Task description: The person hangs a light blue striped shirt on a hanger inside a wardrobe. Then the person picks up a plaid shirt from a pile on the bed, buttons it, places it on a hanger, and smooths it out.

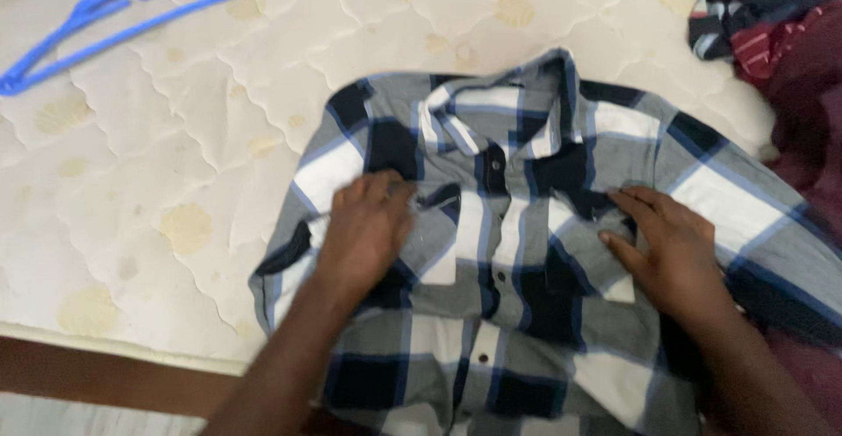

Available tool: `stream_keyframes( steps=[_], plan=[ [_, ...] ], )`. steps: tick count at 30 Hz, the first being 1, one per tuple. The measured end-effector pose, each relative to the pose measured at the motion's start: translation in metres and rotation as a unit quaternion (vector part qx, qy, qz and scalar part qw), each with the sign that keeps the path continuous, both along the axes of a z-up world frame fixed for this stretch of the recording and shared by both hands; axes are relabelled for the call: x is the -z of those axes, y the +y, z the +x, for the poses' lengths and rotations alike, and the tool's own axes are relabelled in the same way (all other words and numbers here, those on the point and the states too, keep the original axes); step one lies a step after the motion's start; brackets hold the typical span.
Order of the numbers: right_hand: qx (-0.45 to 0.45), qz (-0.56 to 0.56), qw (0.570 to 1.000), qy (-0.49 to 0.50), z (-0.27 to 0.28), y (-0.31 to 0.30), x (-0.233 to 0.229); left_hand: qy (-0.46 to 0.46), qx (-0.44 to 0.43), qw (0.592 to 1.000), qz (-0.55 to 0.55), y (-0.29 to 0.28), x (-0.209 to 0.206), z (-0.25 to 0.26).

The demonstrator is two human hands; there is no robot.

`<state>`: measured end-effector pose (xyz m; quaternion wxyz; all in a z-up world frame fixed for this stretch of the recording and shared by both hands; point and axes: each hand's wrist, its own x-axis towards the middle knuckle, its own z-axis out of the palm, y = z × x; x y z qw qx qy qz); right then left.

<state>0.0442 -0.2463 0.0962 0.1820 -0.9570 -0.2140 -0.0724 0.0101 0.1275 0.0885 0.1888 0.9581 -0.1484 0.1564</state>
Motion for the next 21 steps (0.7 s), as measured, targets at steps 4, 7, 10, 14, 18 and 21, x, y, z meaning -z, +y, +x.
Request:
stream_keyframes(
  steps=[4,7,10,14,18,21],
  plan=[
    [0.080,-0.076,0.994,-0.007,-0.003,0.000,0.006,0.029,-0.009,0.996,0.087,0.018,-0.006,0.014],
    [0.082,-0.063,0.994,-0.024,0.001,-0.005,-0.003,0.032,-0.003,0.994,0.104,0.026,-0.020,0.026],
    [0.088,-0.048,0.994,-0.037,0.017,-0.009,-0.017,0.019,-0.025,0.996,0.079,0.039,-0.036,0.048],
    [0.072,-0.046,0.995,-0.052,0.046,-0.008,-0.033,0.027,-0.071,0.997,0.011,0.046,-0.054,0.084],
    [0.073,-0.044,0.993,-0.080,0.071,-0.004,-0.031,0.094,-0.122,0.987,0.035,0.043,-0.056,0.121],
    [0.085,-0.048,0.991,-0.095,0.086,-0.009,-0.018,0.119,-0.172,0.978,0.025,0.044,-0.041,0.140]
  ],
)
